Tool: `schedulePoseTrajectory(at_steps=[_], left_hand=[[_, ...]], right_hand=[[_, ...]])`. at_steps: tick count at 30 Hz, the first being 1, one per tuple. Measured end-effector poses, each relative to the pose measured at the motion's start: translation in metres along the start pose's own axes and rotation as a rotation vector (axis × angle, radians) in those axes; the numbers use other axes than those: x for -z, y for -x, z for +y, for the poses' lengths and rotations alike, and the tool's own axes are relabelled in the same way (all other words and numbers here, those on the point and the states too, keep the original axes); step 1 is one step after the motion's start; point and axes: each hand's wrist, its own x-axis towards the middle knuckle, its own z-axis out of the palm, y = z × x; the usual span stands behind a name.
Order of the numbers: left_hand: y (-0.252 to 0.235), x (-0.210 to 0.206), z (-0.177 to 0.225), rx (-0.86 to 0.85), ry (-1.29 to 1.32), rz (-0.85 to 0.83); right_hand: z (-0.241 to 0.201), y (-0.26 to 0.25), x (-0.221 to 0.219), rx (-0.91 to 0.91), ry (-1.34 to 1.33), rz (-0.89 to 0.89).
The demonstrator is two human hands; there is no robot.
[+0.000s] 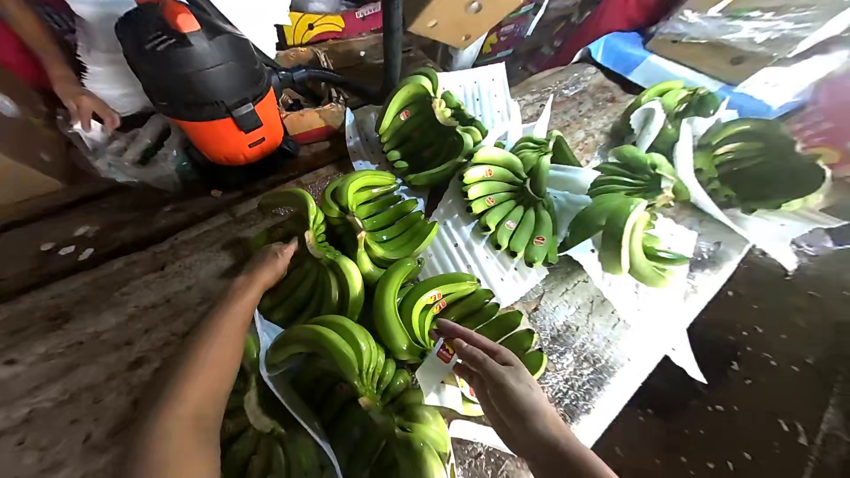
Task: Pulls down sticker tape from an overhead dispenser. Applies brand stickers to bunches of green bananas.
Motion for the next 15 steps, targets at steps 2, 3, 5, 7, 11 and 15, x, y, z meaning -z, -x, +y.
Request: schedulePoseTrajectory(at_steps=[2, 3, 5, 7, 11, 15], left_hand=[[-0.006, -0.004, 0.01, 0.065, -0.094, -0.009], [-0.008, -0.007, 0.012, 0.088, -0.122, 0.033], [-0.006, -0.009, 0.015, 0.129, -0.138, 0.177], [0.008, -0.001, 0.032, 0.08, -0.035, 0.33], [0.078, 0.019, 0.111, -0.396, 0.434, 0.501], [0.136, 0.006, 0.178, -0.844, 0.443, 0.486]], right_hand=[[0.003, -0.001, -0.001, 0.072, 0.004, 0.022], [0.002, 0.0, -0.002, 0.084, 0.005, 0.043], [-0.001, 0.003, -0.008, 0.064, 0.02, 0.088], [-0.002, 0.005, -0.01, 0.038, 0.03, 0.116], [-0.002, 0.008, -0.011, 0.01, 0.043, 0.082], [-0.002, 0.016, -0.019, 0.019, 0.119, 0.018]])
